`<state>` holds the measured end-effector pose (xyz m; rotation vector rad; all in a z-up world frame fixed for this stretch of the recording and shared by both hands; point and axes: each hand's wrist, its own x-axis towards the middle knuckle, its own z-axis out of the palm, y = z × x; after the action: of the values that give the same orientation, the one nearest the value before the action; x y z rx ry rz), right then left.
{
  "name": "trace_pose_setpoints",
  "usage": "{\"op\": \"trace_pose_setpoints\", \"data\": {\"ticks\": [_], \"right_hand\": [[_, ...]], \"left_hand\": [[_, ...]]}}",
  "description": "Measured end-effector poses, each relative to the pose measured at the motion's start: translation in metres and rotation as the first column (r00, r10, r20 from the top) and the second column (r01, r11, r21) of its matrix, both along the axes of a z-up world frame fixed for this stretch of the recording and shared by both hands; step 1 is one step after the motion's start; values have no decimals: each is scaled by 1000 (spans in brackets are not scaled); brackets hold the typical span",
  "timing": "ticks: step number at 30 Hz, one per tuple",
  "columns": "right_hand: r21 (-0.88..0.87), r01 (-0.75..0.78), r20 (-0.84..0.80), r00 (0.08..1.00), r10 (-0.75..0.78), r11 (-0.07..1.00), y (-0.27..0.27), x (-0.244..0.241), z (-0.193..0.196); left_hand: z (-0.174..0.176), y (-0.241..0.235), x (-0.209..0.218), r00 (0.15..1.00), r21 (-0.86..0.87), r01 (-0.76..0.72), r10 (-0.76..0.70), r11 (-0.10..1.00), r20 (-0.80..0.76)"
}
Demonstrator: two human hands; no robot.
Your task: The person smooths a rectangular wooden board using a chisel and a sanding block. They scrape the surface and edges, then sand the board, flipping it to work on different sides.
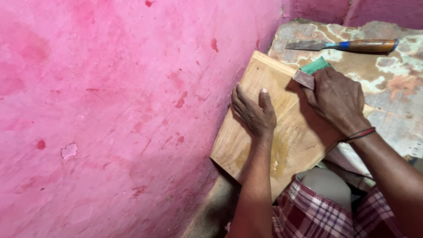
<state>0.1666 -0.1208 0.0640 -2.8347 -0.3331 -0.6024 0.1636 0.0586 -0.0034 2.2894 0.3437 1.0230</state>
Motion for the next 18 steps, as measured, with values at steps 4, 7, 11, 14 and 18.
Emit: {"op": "trace_pose_setpoints", "data": {"ticks": [4, 7, 11, 14, 18], "right_hand": [[16, -15, -2, 1000, 15, 1000, 3, -7, 8], [93, -78, 46, 996, 74, 993, 3, -14, 12], [215, -39, -58, 997, 53, 976, -13, 0, 3], [522, 38, -265, 957, 119, 852, -34, 18, -1], [614, 225, -474, 872, 125, 757, -83, 30, 9]], "left_hand": [[1, 0, -3, 1000, -18, 2, -2, 1000, -2], [5, 0, -4, 1000, 5, -21, 21, 1000, 1], [15, -1, 4, 998, 39, -59, 60, 997, -22], [32, 2, 27, 984, 27, -96, 99, 995, -149], [37, 5, 45, 966, -48, -98, 83, 994, -243]]}}
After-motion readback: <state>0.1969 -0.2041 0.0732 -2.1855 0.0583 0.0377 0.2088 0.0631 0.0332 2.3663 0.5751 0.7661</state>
